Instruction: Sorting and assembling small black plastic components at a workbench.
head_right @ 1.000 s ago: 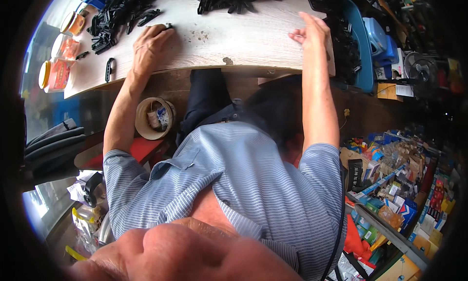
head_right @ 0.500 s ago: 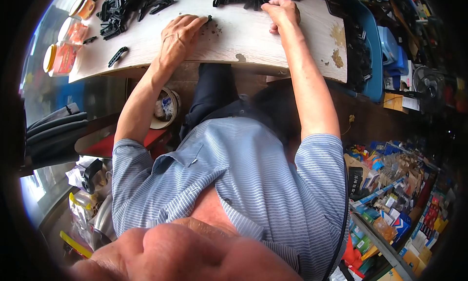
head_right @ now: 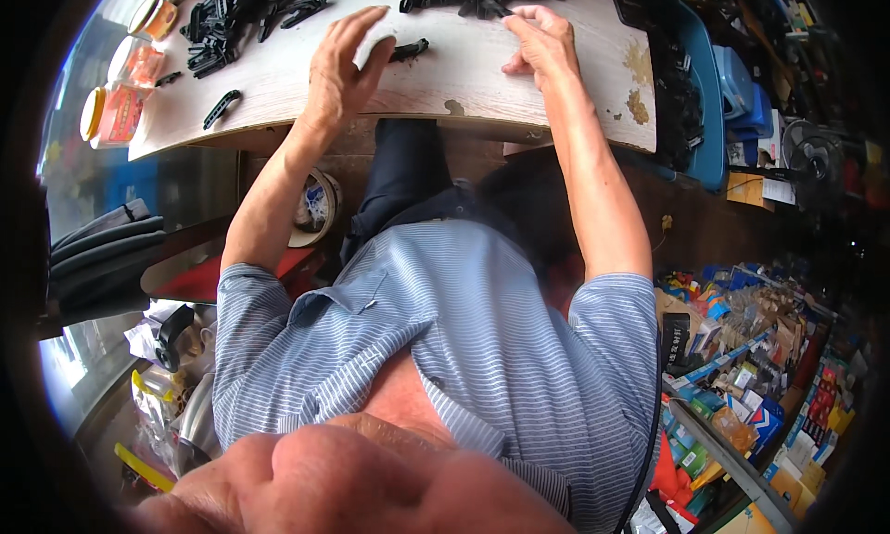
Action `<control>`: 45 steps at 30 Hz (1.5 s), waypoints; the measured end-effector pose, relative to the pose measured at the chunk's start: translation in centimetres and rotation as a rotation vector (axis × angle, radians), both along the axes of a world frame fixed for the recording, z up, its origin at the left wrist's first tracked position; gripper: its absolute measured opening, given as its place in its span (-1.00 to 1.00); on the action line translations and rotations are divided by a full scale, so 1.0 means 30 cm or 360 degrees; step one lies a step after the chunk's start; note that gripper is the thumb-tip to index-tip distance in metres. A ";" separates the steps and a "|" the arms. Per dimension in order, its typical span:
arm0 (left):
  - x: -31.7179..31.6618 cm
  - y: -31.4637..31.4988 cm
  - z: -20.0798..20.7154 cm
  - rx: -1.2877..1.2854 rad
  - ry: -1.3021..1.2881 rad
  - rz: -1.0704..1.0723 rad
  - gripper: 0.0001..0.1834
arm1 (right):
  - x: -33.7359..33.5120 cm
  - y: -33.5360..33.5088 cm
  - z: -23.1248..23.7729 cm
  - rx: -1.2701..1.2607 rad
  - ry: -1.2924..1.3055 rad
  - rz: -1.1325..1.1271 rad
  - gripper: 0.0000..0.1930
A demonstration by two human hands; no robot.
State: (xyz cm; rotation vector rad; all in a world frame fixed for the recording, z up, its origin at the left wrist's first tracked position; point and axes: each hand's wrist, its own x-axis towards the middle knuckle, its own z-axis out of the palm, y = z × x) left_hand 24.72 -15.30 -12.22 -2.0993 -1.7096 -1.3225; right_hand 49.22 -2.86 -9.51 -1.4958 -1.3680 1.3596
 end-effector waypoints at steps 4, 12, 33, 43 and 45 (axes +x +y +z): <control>0.007 0.030 0.080 -0.0209 -0.0491 -0.0199 -0.58 | -0.074 -0.074 0.030 0.0082 0.0246 0.0410 -0.79; -0.023 0.021 0.082 -0.1146 -0.1004 -0.0517 -0.55 | -0.206 -0.158 -0.023 0.0184 0.0526 0.0582 -0.80; 0.057 0.006 0.009 -0.0417 0.0620 0.0041 -0.80 | -0.252 -0.138 -0.078 0.0180 -0.0225 0.0363 -0.72; 0.042 -0.041 -0.060 -0.0282 0.0326 0.0155 -0.59 | -0.243 -0.149 -0.039 0.0039 -0.0038 0.0499 -0.64; 0.035 -0.046 -0.075 -0.0266 0.0220 0.0120 -0.58 | -0.216 -0.108 -0.046 -0.0057 -0.0082 0.0765 -0.57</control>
